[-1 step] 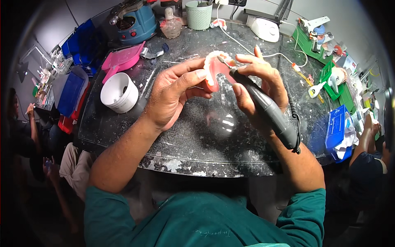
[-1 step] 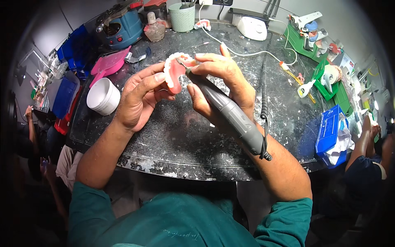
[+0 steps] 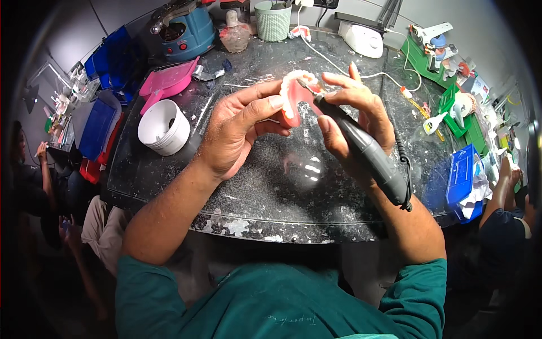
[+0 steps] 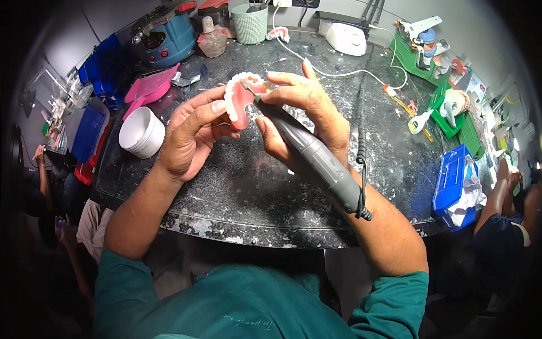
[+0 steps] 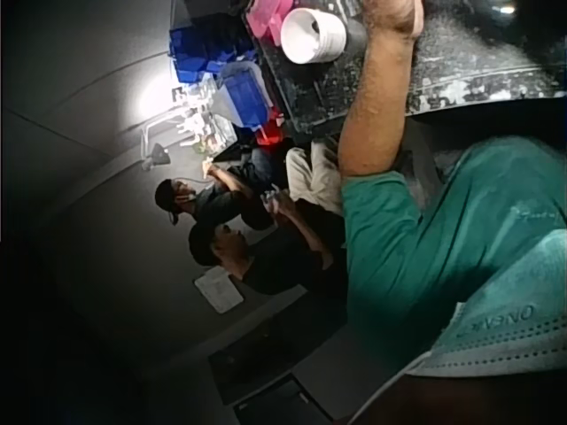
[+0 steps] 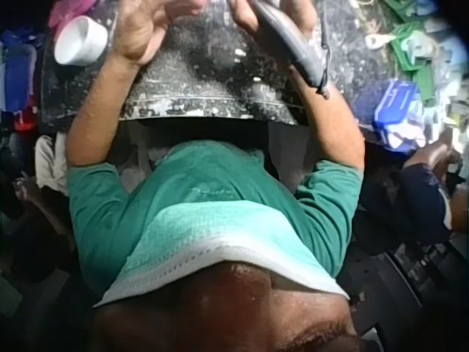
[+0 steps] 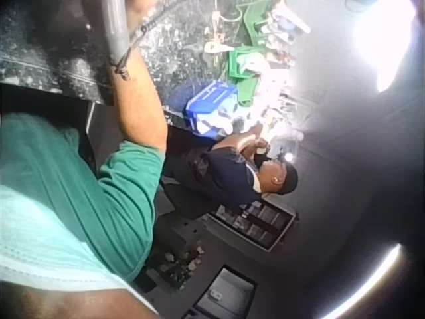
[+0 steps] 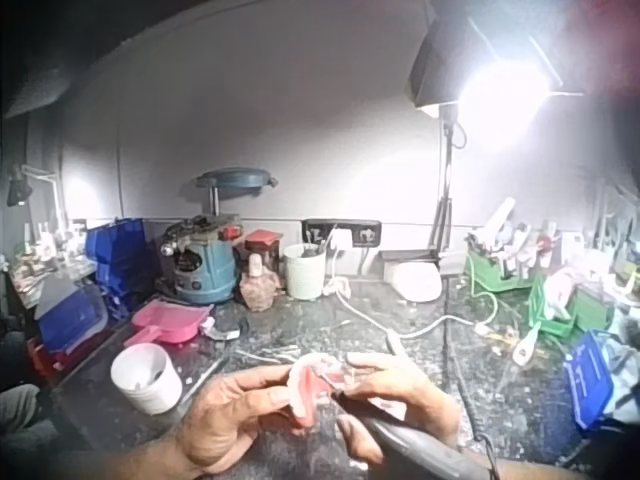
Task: The person grinds and shapes a denture using a rotary tool, turning and holding the prosthesis by hand to work on its inner base, outer edges, and teeth.
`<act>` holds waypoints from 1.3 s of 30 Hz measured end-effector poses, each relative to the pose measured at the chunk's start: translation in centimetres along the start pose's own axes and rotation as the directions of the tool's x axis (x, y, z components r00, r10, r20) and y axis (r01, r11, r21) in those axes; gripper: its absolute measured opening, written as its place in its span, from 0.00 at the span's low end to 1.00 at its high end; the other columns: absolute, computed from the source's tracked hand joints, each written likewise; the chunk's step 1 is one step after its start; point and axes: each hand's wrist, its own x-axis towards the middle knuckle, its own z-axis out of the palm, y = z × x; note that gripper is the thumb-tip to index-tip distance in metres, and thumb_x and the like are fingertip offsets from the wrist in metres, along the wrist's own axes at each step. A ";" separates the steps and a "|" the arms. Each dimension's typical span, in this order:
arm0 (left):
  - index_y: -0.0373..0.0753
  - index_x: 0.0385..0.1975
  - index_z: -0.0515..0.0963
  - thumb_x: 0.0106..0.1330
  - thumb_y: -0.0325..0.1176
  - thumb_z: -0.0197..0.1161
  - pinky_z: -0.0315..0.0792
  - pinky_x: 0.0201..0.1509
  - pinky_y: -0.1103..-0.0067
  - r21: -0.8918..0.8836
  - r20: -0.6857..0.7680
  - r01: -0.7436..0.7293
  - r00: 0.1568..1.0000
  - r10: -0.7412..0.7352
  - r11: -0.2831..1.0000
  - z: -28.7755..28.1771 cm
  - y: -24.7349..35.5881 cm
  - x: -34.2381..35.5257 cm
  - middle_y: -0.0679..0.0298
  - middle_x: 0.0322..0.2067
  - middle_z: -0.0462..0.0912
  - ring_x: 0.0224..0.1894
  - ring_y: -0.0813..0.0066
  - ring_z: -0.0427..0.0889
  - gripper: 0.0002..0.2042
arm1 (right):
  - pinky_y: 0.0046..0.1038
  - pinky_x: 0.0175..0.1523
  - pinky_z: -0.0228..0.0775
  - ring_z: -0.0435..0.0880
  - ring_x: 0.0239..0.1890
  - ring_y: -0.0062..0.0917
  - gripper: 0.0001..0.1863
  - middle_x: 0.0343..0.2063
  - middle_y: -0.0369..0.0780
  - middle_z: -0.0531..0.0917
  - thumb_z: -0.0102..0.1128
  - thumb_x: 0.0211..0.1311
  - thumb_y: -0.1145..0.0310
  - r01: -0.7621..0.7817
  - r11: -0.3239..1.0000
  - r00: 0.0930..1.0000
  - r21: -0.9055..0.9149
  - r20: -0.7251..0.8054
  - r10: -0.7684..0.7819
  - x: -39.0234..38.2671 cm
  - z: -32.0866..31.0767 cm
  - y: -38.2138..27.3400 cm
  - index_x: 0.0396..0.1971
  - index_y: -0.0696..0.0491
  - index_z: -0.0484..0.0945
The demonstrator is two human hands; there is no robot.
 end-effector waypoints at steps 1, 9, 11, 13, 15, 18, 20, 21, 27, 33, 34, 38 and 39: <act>0.29 0.60 0.70 0.69 0.37 0.57 0.78 0.45 0.80 -0.001 0.000 0.000 1.000 0.000 1.000 0.0 0.0 0.0 0.59 0.45 0.82 0.41 0.78 0.82 0.23 | 0.53 0.70 0.52 0.81 0.55 0.34 0.21 0.39 0.36 0.85 0.70 0.47 0.78 0.000 1.000 1.000 0.000 0.001 0.000 -0.1 0.1 0.0 0.44 0.53 0.77; 0.29 0.60 0.70 0.68 0.39 0.57 0.76 0.44 0.80 -0.018 0.012 0.023 1.000 -0.023 1.000 -0.2 -0.1 0.1 0.61 0.44 0.82 0.42 0.78 0.80 0.24 | 0.54 0.69 0.54 0.82 0.54 0.37 0.21 0.40 0.38 0.85 0.71 0.47 0.77 -0.010 1.000 1.000 0.019 0.015 0.010 -0.1 0.6 -0.1 0.44 0.53 0.78; 0.29 0.60 0.70 0.68 0.38 0.57 0.76 0.44 0.79 -0.027 0.008 0.018 1.000 -0.018 0.999 -0.2 -0.2 0.1 0.60 0.44 0.82 0.42 0.78 0.80 0.24 | 0.53 0.69 0.55 0.82 0.54 0.36 0.20 0.41 0.39 0.85 0.71 0.48 0.76 -0.023 0.999 1.000 0.023 0.005 0.023 -0.1 0.6 -0.1 0.43 0.53 0.78; 0.29 0.60 0.70 0.69 0.38 0.57 0.76 0.44 0.79 -0.036 0.004 0.013 1.000 -0.013 0.999 -0.2 -0.3 0.1 0.60 0.44 0.82 0.42 0.78 0.81 0.24 | 0.53 0.69 0.56 0.82 0.54 0.36 0.19 0.41 0.39 0.85 0.72 0.48 0.76 -0.026 0.999 0.996 -0.026 0.080 0.028 0.1 0.2 -0.4 0.42 0.52 0.79; 0.29 0.59 0.71 0.69 0.38 0.57 0.77 0.43 0.79 -0.043 -0.001 0.003 1.000 -0.003 0.999 -0.1 -0.3 0.0 0.60 0.44 0.82 0.41 0.78 0.81 0.23 | 0.53 0.68 0.56 0.82 0.54 0.36 0.19 0.41 0.39 0.85 0.72 0.47 0.76 -0.037 0.999 0.998 -0.006 0.058 0.037 0.0 0.4 -0.4 0.42 0.52 0.79; 0.28 0.58 0.71 0.69 0.37 0.57 0.80 0.42 0.79 -0.058 -0.005 0.006 1.000 -0.007 0.998 -0.1 -0.4 0.2 0.58 0.43 0.83 0.41 0.76 0.83 0.22 | 0.53 0.68 0.56 0.82 0.53 0.36 0.19 0.40 0.39 0.85 0.72 0.47 0.76 -0.049 0.999 0.998 0.012 0.028 0.048 -0.2 0.5 -0.1 0.41 0.52 0.79; 0.28 0.58 0.71 0.70 0.36 0.57 0.81 0.42 0.79 -0.061 0.009 0.002 1.000 -0.001 0.998 -0.1 -0.3 0.0 0.57 0.43 0.83 0.41 0.75 0.83 0.22 | 0.54 0.68 0.55 0.82 0.53 0.36 0.19 0.40 0.39 0.85 0.72 0.47 0.76 -0.050 0.999 0.999 0.016 0.018 0.049 -0.1 0.5 -0.2 0.41 0.52 0.79; 0.28 0.57 0.71 0.70 0.36 0.57 0.82 0.42 0.79 -0.065 0.024 -0.003 1.000 0.004 0.998 0.0 -0.3 0.0 0.57 0.43 0.83 0.41 0.75 0.84 0.21 | 0.54 0.69 0.55 0.82 0.53 0.36 0.19 0.41 0.39 0.85 0.72 0.47 0.76 -0.030 0.999 0.999 -0.010 0.044 0.031 -0.1 0.4 -0.3 0.41 0.52 0.79; 0.27 0.56 0.71 0.70 0.34 0.58 0.83 0.46 0.75 -0.091 0.048 0.011 0.999 -0.007 0.996 -0.1 -0.3 0.2 0.55 0.43 0.83 0.42 0.71 0.85 0.20 | 0.55 0.69 0.54 0.82 0.55 0.38 0.19 0.42 0.40 0.85 0.71 0.48 0.76 -0.060 0.998 0.998 0.022 0.025 0.059 -0.4 0.8 0.0 0.43 0.53 0.79; 0.28 0.56 0.71 0.70 0.35 0.59 0.82 0.47 0.74 -0.081 0.045 0.019 0.999 -0.015 0.996 0.3 0.0 0.1 0.55 0.42 0.83 0.42 0.71 0.85 0.20 | 0.54 0.69 0.55 0.81 0.55 0.39 0.19 0.42 0.41 0.84 0.71 0.48 0.76 -0.026 0.999 0.999 0.019 0.042 0.025 -0.5 0.8 0.2 0.43 0.53 0.78; 0.28 0.56 0.71 0.70 0.35 0.59 0.82 0.47 0.74 -0.082 0.045 0.020 0.999 -0.016 0.996 0.4 0.1 0.1 0.55 0.42 0.83 0.42 0.71 0.85 0.20 | 0.54 0.69 0.55 0.81 0.55 0.39 0.19 0.41 0.41 0.84 0.71 0.48 0.76 -0.031 0.999 0.999 0.012 0.035 0.031 -0.5 0.8 0.1 0.43 0.52 0.78; 0.29 0.57 0.70 0.70 0.35 0.59 0.82 0.49 0.74 -0.061 0.057 0.025 0.998 -0.022 0.998 0.4 0.1 0.1 0.56 0.42 0.83 0.43 0.70 0.84 0.20 | 0.53 0.69 0.55 0.81 0.55 0.39 0.18 0.42 0.41 0.84 0.71 0.48 0.75 -0.022 1.000 0.999 -0.001 0.030 0.022 -0.4 0.8 0.0 0.42 0.53 0.78; 0.29 0.57 0.69 0.69 0.35 0.59 0.82 0.49 0.74 -0.066 0.065 0.021 0.998 -0.017 0.998 0.3 0.1 0.1 0.56 0.42 0.83 0.43 0.70 0.84 0.21 | 0.53 0.69 0.55 0.81 0.55 0.39 0.19 0.42 0.41 0.84 0.71 0.48 0.75 0.003 1.000 0.999 -0.019 0.054 -0.002 -0.3 0.8 0.0 0.42 0.53 0.78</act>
